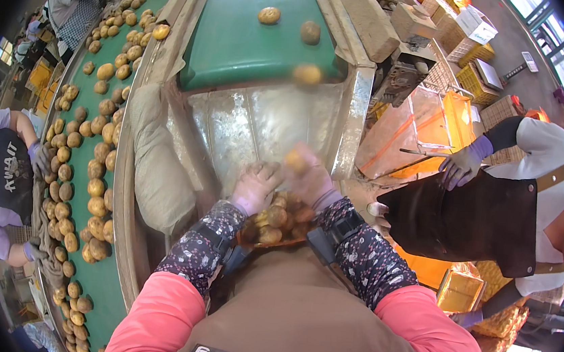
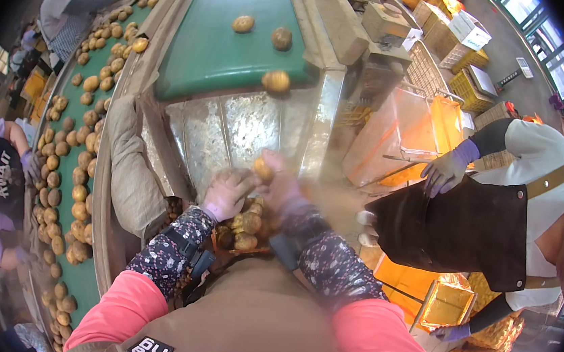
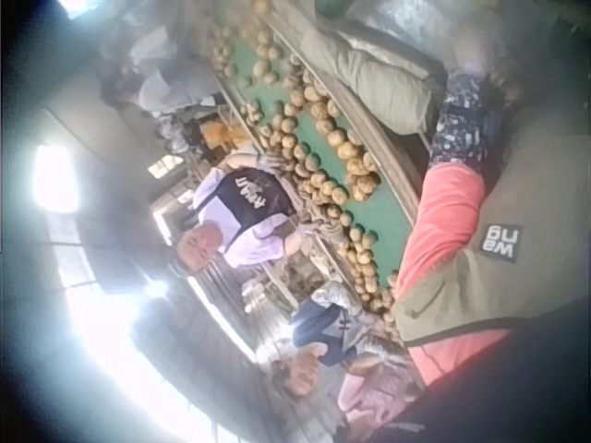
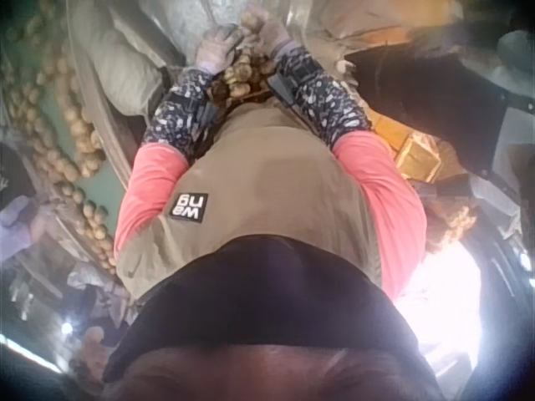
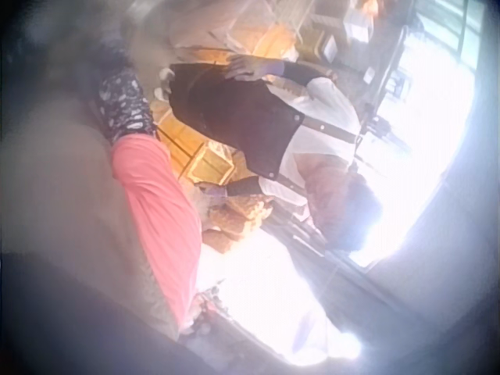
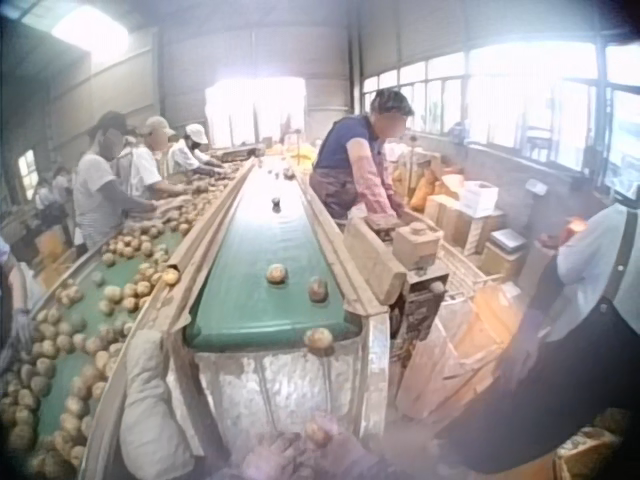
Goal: The person picks potatoes from a moving conveyor belt and places them into an orange bin. The person continues this process throughout the clip, handling potatoes one at a time or in small groups.
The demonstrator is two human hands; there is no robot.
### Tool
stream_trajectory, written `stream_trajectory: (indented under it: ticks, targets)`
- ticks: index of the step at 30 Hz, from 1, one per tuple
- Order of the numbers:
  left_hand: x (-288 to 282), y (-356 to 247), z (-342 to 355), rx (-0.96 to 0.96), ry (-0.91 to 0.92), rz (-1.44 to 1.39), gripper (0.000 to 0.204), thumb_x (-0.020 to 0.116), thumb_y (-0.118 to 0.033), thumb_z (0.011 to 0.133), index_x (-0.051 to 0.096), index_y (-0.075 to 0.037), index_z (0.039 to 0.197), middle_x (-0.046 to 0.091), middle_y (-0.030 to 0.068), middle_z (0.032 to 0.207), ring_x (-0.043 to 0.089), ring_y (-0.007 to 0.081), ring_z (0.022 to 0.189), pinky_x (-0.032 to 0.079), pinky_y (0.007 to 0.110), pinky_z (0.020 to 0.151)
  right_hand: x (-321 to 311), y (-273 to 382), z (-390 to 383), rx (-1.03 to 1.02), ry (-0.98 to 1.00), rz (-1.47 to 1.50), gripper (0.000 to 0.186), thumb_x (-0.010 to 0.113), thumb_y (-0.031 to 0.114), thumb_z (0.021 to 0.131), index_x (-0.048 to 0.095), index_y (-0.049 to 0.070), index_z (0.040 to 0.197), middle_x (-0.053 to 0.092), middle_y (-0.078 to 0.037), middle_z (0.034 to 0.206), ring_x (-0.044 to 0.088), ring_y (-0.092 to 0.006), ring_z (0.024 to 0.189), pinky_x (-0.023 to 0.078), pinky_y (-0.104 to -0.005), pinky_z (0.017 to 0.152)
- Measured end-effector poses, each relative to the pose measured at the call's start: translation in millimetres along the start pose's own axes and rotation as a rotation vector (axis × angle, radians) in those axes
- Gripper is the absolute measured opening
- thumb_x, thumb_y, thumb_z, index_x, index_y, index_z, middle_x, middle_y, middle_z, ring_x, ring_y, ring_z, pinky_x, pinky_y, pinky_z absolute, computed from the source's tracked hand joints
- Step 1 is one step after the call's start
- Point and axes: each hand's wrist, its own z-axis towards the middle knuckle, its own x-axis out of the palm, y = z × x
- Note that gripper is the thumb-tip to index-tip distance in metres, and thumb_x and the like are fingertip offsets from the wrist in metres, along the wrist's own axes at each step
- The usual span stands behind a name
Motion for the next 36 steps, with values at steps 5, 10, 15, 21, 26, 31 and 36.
stream_trajectory:
  ticks: [5, 10, 15, 21, 26, 31, 36]
  targets:
    - [11.8, 2.3, -1.8, 0.018, -0.037, 0.068, 0.04, 0.07, -0.025, 0.083, 0.063, -0.013, 0.121, 0.049, 0.014, 0.143, 0.044, 0.0377, 0.134, 0.037, 0.054, 0.107, 10.7, 10.2, -1.3, -0.417, -0.041, -0.506, 0.027, 0.061, 0.026, 0.098, 0.064, 0.006, 0.117, 0.066, -0.011, 0.104, 0.063, -0.0265, 0.093, 0.051, -0.0377, 0.085]
    - [14.7, 6.9, 3.8, 0.051, -0.064, 0.097, 0.047, 0.071, -0.027, 0.083, 0.061, -0.009, 0.125, 0.041, 0.0187, 0.149, 0.03, 0.0442, 0.143, 0.027, 0.058, 0.117, 17.0, 10.3, -18.6, -1.011, -0.278, -1.2, 0.053, 0.053, 0.005, 0.096, 0.048, 0.015, 0.148, 0.05, -0.019, 0.142, 0.054, -0.0355, 0.123, 0.043, -0.0469, 0.108]
    - [10.8, 10.2, 7.8, 0.057, -0.064, 0.187, 0.06, 0.071, -0.03, 0.082, 0.054, -0.012, 0.137, 0.038, 0.0193, 0.15, 0.027, 0.0455, 0.144, 0.022, 0.062, 0.119, 30.7, 21.0, -12.9, -0.467, -0.335, -1.588, 0.063, 0.051, 0.006, 0.097, 0.036, 0.021, 0.156, 0.034, -0.021, 0.156, 0.032, -0.038, 0.144, 0.029, -0.0474, 0.12]
    - [8.8, 11.1, 11.6, -0.131, -0.068, 0.148, 0.078, 0.073, -0.037, 0.081, 0.041, -0.013, 0.148, 0.033, 0.023, 0.153, 0.023, 0.0521, 0.144, 0.018, 0.062, 0.12, 28.4, 28.1, 17.1, -0.358, -0.511, -1.604, 0.074, 0.056, 0.013, 0.093, 0.025, 0.018, 0.16, 0.016, -0.023, 0.165, 0.015, -0.0428, 0.152, 0.016, -0.045, 0.125]
    - [4.0, 17.1, 11.6, -0.317, -0.046, 0.092, 0.094, 0.077, -0.046, 0.077, 0.034, -0.004, 0.15, 0.026, 0.0288, 0.155, 0.02, 0.0515, 0.146, 0.017, 0.058, 0.121, 22.6, 33.4, 22.1, -0.309, -0.492, -1.306, 0.088, 0.066, 0.027, 0.087, 0.02, 0.014, 0.161, 0.011, -0.02, 0.167, 0.017, -0.041, 0.153, 0.016, -0.0394, 0.126]
    - [-11.0, 22.4, 24.4, -0.507, 0.01, -0.11, 0.112, 0.081, -0.053, 0.071, 0.026, -0.002, 0.154, 0.016, 0.0342, 0.159, 0.018, 0.051, 0.148, 0.019, 0.054, 0.122, 23.3, 47.5, 21.5, -0.34, -0.345, -1.186, 0.1, 0.075, 0.031, 0.08, 0.018, 0.015, 0.161, 0.017, -0.021, 0.166, 0.021, -0.0371, 0.153, 0.023, -0.0393, 0.124]
    - [-15.3, 31.8, 44.6, -0.573, -0.005, -0.32, 0.128, 0.085, -0.051, 0.064, 0.014, -0.001, 0.158, 0.009, 0.0344, 0.161, 0.016, 0.0497, 0.149, 0.023, 0.051, 0.122, 38.2, 65.2, 14.4, -0.255, -0.359, -1.141, 0.1, 0.078, 0.029, 0.078, 0.021, 0.016, 0.161, 0.023, -0.021, 0.164, 0.025, -0.037, 0.151, 0.025, -0.0403, 0.124]
